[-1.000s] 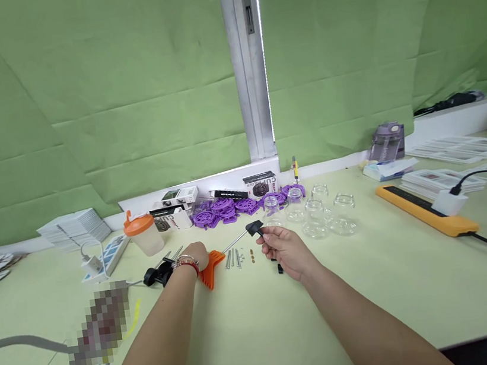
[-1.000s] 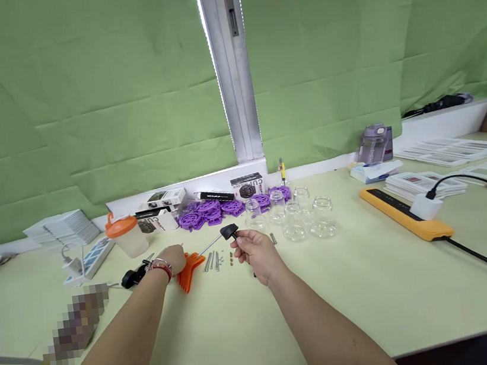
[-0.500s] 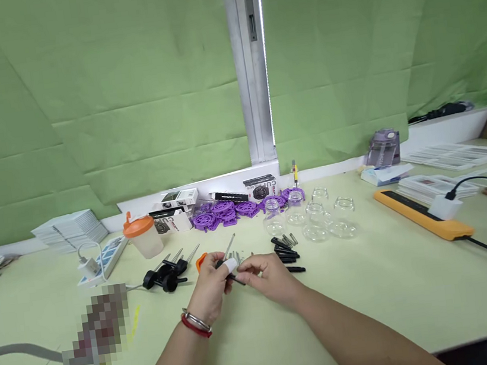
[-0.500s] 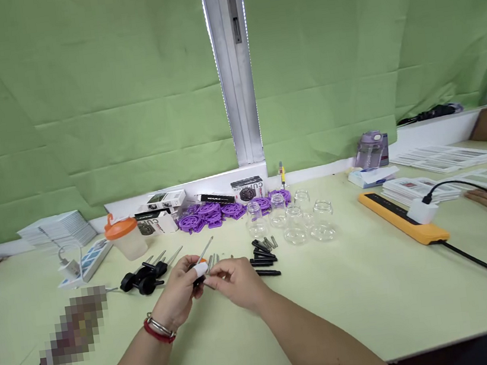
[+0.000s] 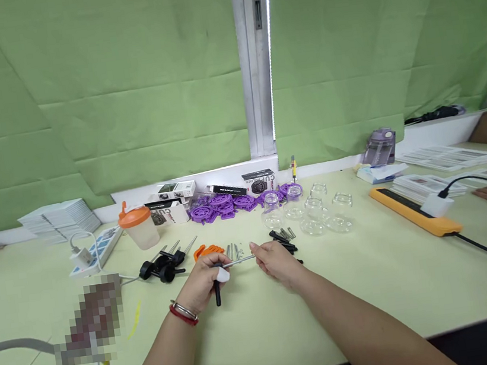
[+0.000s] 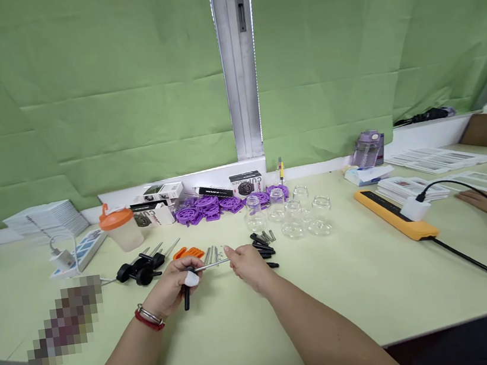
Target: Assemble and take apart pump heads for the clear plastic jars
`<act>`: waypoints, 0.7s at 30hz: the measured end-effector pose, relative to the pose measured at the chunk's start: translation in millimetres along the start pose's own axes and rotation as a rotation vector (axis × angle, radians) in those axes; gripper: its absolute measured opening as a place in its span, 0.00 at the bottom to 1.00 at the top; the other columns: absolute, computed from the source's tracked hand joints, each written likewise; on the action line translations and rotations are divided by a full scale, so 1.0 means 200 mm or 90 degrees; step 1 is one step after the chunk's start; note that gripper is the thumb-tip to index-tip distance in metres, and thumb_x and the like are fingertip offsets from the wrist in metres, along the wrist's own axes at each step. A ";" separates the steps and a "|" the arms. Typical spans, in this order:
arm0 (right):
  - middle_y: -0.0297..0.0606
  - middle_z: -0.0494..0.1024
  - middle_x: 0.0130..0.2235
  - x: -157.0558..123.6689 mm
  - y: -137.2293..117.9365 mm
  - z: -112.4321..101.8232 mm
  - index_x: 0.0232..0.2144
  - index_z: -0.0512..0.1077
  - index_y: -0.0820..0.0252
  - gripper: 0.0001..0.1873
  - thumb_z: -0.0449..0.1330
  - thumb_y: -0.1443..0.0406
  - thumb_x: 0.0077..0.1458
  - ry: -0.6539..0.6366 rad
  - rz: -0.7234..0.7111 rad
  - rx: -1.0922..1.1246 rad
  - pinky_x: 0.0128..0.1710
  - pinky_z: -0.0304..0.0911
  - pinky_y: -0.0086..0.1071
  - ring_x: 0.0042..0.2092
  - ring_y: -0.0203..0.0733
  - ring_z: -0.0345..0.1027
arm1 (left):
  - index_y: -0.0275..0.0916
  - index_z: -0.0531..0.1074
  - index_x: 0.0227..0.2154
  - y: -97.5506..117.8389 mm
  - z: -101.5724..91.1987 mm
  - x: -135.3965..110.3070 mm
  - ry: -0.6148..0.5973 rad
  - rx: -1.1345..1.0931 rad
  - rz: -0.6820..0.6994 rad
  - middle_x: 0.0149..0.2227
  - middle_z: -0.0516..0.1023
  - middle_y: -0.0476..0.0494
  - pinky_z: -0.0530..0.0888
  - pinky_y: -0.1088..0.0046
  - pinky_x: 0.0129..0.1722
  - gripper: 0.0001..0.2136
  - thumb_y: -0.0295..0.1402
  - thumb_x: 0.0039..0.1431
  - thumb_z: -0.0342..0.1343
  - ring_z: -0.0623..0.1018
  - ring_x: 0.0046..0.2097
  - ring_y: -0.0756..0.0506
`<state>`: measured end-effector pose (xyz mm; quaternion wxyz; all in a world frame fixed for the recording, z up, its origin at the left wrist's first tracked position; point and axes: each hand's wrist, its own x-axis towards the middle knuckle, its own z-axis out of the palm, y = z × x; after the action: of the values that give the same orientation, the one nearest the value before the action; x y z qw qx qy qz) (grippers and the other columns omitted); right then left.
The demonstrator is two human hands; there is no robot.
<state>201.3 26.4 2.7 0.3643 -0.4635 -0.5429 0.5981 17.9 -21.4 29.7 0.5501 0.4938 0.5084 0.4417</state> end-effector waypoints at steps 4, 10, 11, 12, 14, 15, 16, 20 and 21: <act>0.25 0.58 0.13 0.01 0.00 0.01 0.18 0.61 0.59 0.21 0.59 0.50 0.48 -0.016 -0.042 0.046 0.16 0.39 0.25 0.15 0.26 0.44 | 0.37 0.69 0.22 -0.01 -0.02 0.01 0.015 -0.017 -0.009 0.20 0.65 0.53 0.55 0.78 0.19 0.08 0.26 0.31 0.52 0.60 0.19 0.55; 0.26 0.66 0.19 0.01 0.00 0.02 0.25 0.64 0.60 0.17 0.61 0.53 0.46 -0.042 -0.102 0.107 0.17 0.47 0.24 0.17 0.27 0.53 | 0.36 0.69 0.24 -0.05 -0.06 0.03 0.023 -0.075 -0.018 0.18 0.67 0.53 0.52 0.79 0.16 0.09 0.26 0.34 0.52 0.61 0.16 0.55; 0.27 0.66 0.19 0.01 0.00 0.03 0.25 0.64 0.60 0.18 0.58 0.51 0.48 -0.044 -0.068 0.099 0.16 0.46 0.24 0.16 0.27 0.52 | 0.36 0.69 0.24 -0.05 -0.06 0.04 0.023 -0.076 -0.013 0.18 0.67 0.53 0.52 0.79 0.16 0.09 0.26 0.34 0.52 0.61 0.16 0.55; 0.28 0.66 0.18 0.02 0.00 0.03 0.24 0.64 0.60 0.19 0.56 0.50 0.50 -0.039 -0.041 0.087 0.15 0.44 0.24 0.15 0.27 0.51 | 0.36 0.69 0.24 -0.05 -0.07 0.04 0.027 -0.072 -0.009 0.18 0.67 0.53 0.52 0.79 0.16 0.09 0.26 0.34 0.52 0.61 0.16 0.55; 0.27 0.65 0.16 0.03 0.01 0.03 0.23 0.65 0.61 0.19 0.57 0.50 0.50 -0.031 -0.042 0.070 0.14 0.43 0.24 0.15 0.26 0.49 | 0.36 0.69 0.24 -0.06 -0.07 0.04 0.037 -0.062 -0.011 0.17 0.66 0.53 0.53 0.80 0.16 0.09 0.26 0.33 0.52 0.61 0.16 0.55; 0.27 0.65 0.17 0.03 0.02 0.03 0.25 0.65 0.61 0.17 0.60 0.52 0.48 -0.032 -0.064 0.074 0.14 0.44 0.23 0.15 0.26 0.50 | 0.36 0.69 0.24 -0.05 -0.07 0.04 0.043 -0.058 -0.014 0.17 0.66 0.53 0.53 0.80 0.16 0.09 0.26 0.33 0.52 0.61 0.16 0.55; 0.27 0.67 0.18 0.04 0.02 0.03 0.27 0.66 0.62 0.16 0.62 0.55 0.45 -0.038 -0.084 0.087 0.15 0.47 0.23 0.16 0.26 0.53 | 0.36 0.69 0.24 -0.05 -0.07 0.04 0.049 -0.056 -0.018 0.17 0.66 0.53 0.52 0.79 0.16 0.09 0.26 0.33 0.52 0.61 0.16 0.55; 0.30 0.70 0.20 0.06 0.03 0.03 0.28 0.68 0.62 0.17 0.61 0.53 0.47 -0.056 -0.033 0.097 0.14 0.49 0.23 0.16 0.28 0.55 | 0.36 0.69 0.23 -0.04 -0.07 0.04 0.061 -0.050 -0.026 0.16 0.66 0.53 0.53 0.79 0.16 0.09 0.26 0.32 0.51 0.61 0.16 0.54; 0.30 0.69 0.18 0.07 0.03 0.02 0.27 0.68 0.62 0.17 0.59 0.53 0.48 -0.053 -0.025 0.091 0.13 0.47 0.23 0.15 0.28 0.54 | 0.36 0.69 0.23 -0.04 -0.07 0.04 0.063 -0.043 -0.026 0.16 0.65 0.53 0.53 0.78 0.16 0.09 0.26 0.31 0.51 0.61 0.17 0.54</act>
<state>193.3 36.9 -5.7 0.3852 -0.4001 -0.5226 0.6469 5.0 -13.2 21.9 0.5499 0.4420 0.5295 0.4711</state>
